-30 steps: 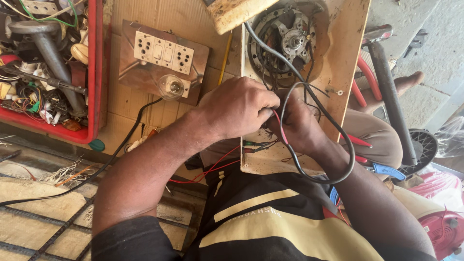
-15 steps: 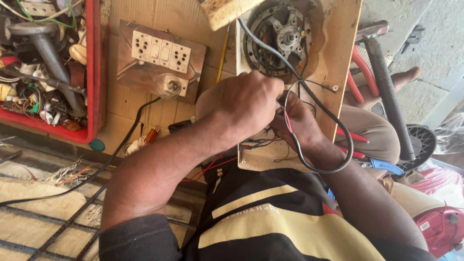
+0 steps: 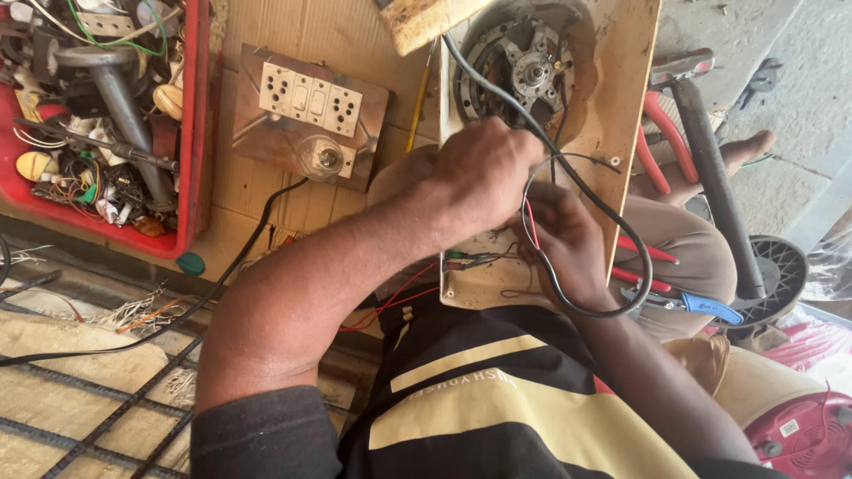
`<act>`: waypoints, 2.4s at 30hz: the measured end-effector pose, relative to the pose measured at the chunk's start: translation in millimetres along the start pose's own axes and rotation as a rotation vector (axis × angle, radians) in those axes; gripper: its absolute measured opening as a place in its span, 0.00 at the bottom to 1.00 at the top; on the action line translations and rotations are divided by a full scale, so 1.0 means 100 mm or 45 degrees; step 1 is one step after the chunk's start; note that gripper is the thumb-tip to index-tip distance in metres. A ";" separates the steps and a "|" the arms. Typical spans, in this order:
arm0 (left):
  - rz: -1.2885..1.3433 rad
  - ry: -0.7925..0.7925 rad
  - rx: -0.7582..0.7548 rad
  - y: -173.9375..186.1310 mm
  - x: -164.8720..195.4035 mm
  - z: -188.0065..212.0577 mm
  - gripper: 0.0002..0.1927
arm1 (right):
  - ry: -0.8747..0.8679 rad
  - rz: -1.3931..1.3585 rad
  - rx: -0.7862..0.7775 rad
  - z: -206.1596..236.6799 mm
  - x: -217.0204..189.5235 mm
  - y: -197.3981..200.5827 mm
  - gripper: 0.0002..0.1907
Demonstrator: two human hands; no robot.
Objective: The person sits on the floor repairing an electric fan. They strip and twist the fan's wires by hand, connect the wires to a power strip, test the connection with a bulb, and use pliers to adjust the wiring and terminals on the fan housing.
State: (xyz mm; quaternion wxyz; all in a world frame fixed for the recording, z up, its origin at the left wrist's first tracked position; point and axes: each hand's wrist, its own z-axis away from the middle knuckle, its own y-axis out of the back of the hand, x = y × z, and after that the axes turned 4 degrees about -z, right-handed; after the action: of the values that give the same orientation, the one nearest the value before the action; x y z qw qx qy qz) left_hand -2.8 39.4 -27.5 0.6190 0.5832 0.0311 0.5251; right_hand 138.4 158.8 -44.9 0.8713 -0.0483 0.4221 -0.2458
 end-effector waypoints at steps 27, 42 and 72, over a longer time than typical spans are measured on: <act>-0.048 0.218 -0.289 -0.08 -0.09 -0.15 0.03 | -0.014 0.883 0.153 0.10 -0.22 -0.39 0.07; -0.063 0.254 -0.250 0.00 -0.03 -0.14 0.05 | -0.101 0.735 0.116 -0.19 -0.10 -0.44 0.25; -0.171 0.364 -0.465 0.04 0.06 -0.23 0.10 | 0.721 1.194 -0.085 0.06 -0.08 -0.21 0.02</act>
State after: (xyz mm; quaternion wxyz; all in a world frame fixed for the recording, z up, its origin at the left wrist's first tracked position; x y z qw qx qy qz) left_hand -17.6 58.1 -28.0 0.7370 0.3777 0.0615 0.5571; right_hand 130.2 143.8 -29.3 0.7378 0.1854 0.6238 0.1792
